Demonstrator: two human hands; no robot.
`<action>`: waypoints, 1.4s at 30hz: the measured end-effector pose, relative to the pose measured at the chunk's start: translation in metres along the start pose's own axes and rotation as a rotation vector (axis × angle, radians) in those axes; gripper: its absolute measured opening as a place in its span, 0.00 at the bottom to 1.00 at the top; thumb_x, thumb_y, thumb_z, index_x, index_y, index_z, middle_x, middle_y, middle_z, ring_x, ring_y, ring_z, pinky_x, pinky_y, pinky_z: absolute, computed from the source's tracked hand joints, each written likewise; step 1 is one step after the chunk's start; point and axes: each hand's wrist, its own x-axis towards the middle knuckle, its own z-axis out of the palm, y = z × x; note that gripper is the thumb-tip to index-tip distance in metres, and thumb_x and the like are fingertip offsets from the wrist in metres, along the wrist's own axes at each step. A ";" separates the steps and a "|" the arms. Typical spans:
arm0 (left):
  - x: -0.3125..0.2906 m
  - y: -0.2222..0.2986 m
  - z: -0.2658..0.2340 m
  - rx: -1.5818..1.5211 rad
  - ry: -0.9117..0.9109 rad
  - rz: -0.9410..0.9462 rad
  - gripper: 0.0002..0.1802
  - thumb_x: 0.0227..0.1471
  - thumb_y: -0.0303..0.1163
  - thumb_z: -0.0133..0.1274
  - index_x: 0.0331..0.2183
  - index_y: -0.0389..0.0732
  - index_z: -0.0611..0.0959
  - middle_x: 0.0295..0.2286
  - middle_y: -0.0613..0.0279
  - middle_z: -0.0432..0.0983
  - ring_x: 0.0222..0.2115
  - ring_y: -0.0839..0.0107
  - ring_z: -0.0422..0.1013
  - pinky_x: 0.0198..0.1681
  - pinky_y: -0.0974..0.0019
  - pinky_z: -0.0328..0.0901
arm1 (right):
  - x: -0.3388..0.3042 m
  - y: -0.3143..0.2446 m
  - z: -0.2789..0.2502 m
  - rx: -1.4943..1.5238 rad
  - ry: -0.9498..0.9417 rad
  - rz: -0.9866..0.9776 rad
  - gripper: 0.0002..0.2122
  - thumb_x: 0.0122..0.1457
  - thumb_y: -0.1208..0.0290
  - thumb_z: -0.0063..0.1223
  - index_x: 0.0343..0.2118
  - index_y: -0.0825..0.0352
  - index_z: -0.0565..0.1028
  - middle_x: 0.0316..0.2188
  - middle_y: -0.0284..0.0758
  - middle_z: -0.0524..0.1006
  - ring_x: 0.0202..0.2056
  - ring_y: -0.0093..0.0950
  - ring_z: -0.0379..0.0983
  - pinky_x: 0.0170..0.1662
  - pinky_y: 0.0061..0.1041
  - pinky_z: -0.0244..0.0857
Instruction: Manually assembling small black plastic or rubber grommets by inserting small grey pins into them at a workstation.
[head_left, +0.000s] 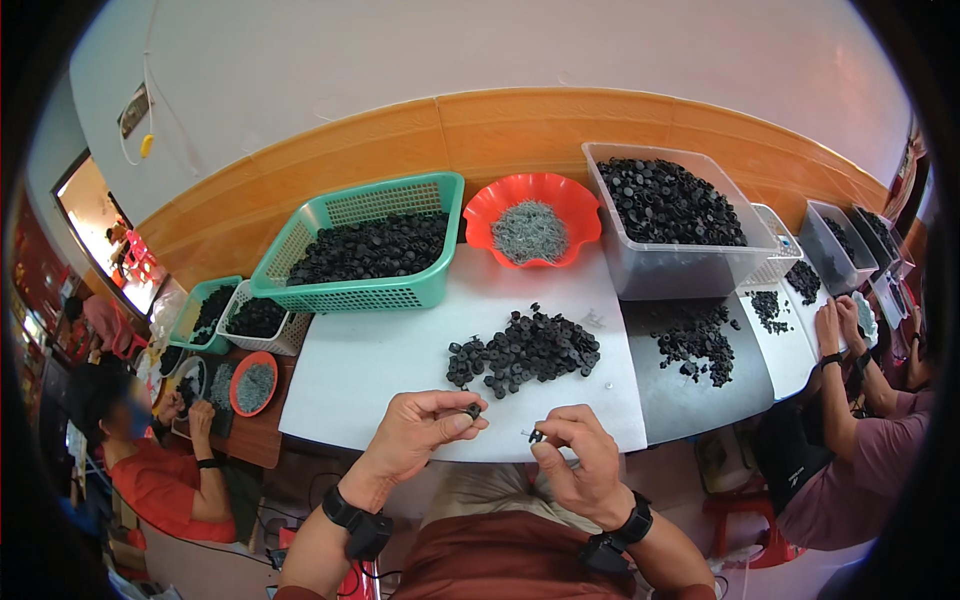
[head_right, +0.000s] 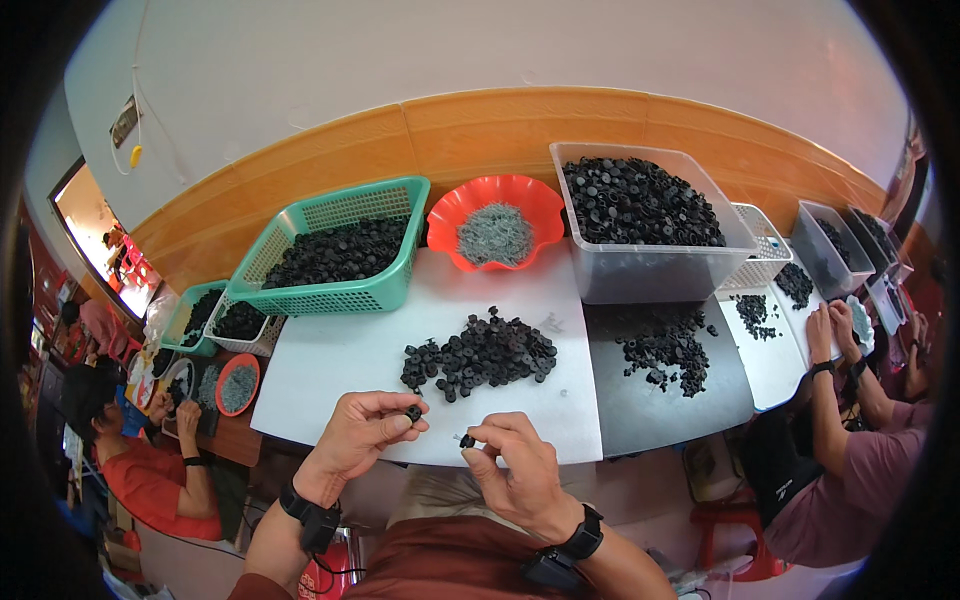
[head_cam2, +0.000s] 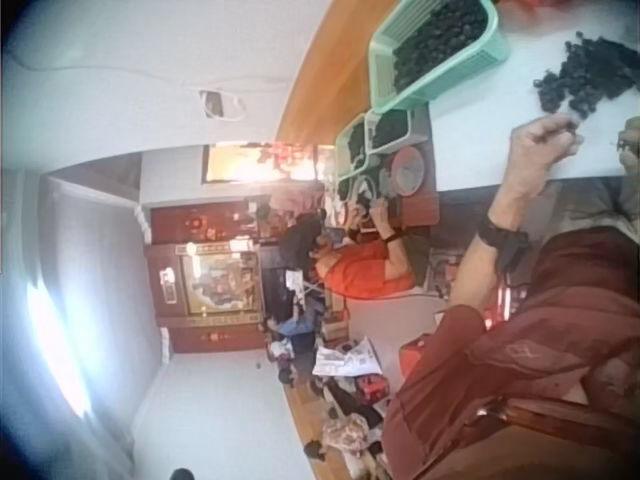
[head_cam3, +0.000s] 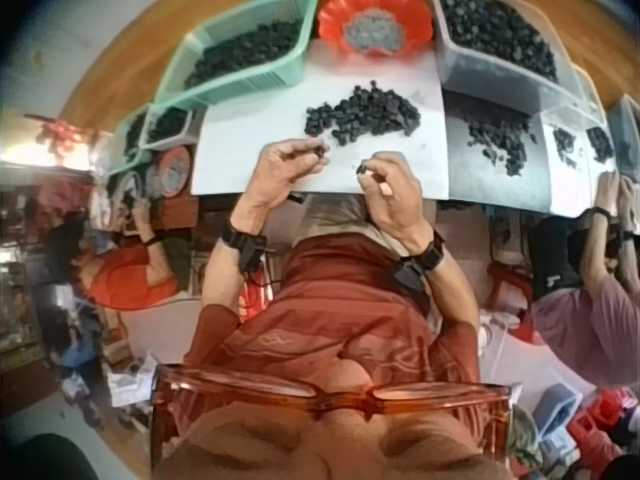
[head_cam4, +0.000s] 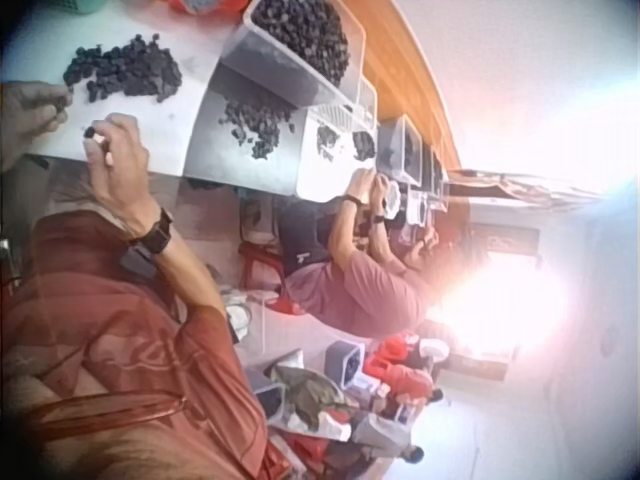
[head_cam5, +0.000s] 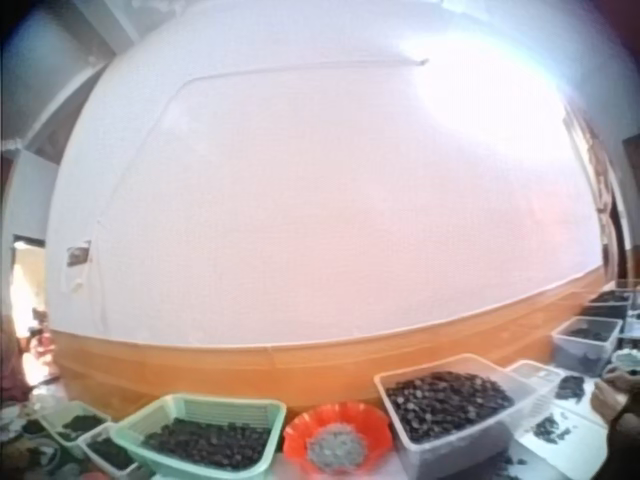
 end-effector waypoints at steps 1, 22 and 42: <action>0.000 -0.002 0.003 -0.052 -0.002 -0.025 0.16 0.55 0.18 0.59 0.47 0.29 0.81 0.43 0.46 0.80 0.41 0.62 0.80 0.44 0.66 0.79 | 0.000 0.000 0.001 0.004 -0.008 -0.004 0.10 0.59 0.82 0.59 0.43 0.72 0.75 0.37 0.42 0.75 0.30 0.25 0.75 0.33 0.22 0.73; -0.007 -0.031 0.018 -0.380 -0.153 -0.107 0.14 0.58 0.23 0.58 0.47 0.31 0.82 0.38 0.51 0.82 0.37 0.66 0.81 0.41 0.68 0.79 | 0.001 0.001 0.015 -0.040 -0.019 -0.068 0.09 0.59 0.78 0.62 0.42 0.70 0.76 0.35 0.40 0.76 0.26 0.27 0.76 0.28 0.24 0.71; -0.010 -0.038 0.028 -0.536 -0.134 -0.169 0.16 0.62 0.31 0.56 0.48 0.32 0.80 0.37 0.55 0.82 0.36 0.70 0.80 0.40 0.69 0.78 | -0.005 0.001 0.012 -0.096 0.006 -0.041 0.11 0.56 0.80 0.63 0.42 0.70 0.76 0.35 0.40 0.76 0.26 0.29 0.76 0.28 0.25 0.71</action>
